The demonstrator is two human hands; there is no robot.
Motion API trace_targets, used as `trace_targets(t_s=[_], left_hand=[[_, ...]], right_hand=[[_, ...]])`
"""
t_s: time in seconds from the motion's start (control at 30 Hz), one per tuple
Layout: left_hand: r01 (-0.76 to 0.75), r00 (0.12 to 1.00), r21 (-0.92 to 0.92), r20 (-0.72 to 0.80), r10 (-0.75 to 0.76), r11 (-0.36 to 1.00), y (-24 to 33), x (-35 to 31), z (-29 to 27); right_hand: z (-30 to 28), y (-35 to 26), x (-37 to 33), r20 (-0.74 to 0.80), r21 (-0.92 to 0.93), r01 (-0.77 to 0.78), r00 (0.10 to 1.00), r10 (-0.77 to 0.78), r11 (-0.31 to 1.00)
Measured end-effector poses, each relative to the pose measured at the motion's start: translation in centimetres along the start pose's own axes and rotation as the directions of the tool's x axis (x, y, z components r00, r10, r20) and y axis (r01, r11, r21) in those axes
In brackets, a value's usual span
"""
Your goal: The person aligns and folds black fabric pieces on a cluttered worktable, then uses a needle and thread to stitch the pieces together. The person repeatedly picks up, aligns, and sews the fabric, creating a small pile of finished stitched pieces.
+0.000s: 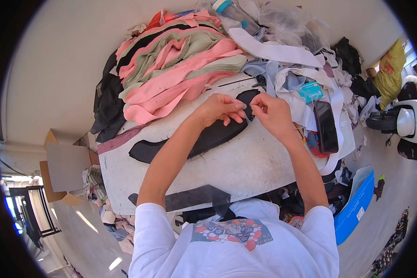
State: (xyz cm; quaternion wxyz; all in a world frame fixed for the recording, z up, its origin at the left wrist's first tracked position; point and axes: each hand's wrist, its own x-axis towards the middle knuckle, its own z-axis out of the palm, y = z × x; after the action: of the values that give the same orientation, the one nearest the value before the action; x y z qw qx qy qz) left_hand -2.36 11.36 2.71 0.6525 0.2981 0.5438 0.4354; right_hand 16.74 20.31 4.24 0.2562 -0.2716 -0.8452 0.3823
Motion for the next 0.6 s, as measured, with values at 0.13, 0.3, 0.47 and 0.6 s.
trace_targets(t_s=[0.13, 0.3, 0.47, 0.6], left_hand=[[-0.024, 0.999, -0.003, -0.036, 0.024, 1.000, 0.2, 0.0, 0.1], [-0.060, 0.998, -0.014, -0.012, 0.060, 0.998, 0.0, 0.0, 0.4], [-0.046, 0.999, -0.047, 0.004, 0.046, 0.998, -0.1, 0.1, 0.5], [-0.047, 0.999, -0.092, 0.015, 0.049, 0.995, -0.6, 0.5, 0.3]], right_hand=[[0.0, -0.3, -0.6, -0.101, 0.049, -0.101, 0.989, 0.106, 0.994], [0.9, 0.2, -0.3, -0.044, -0.108, -0.011, 0.999, 0.006, 0.994], [2.0, 0.3, -0.5, -0.132, -0.321, 0.143, 0.972, -0.194, 0.936], [2.4, 0.2, -0.6, -0.145, -0.464, 0.240, 0.929, -0.341, 0.852]])
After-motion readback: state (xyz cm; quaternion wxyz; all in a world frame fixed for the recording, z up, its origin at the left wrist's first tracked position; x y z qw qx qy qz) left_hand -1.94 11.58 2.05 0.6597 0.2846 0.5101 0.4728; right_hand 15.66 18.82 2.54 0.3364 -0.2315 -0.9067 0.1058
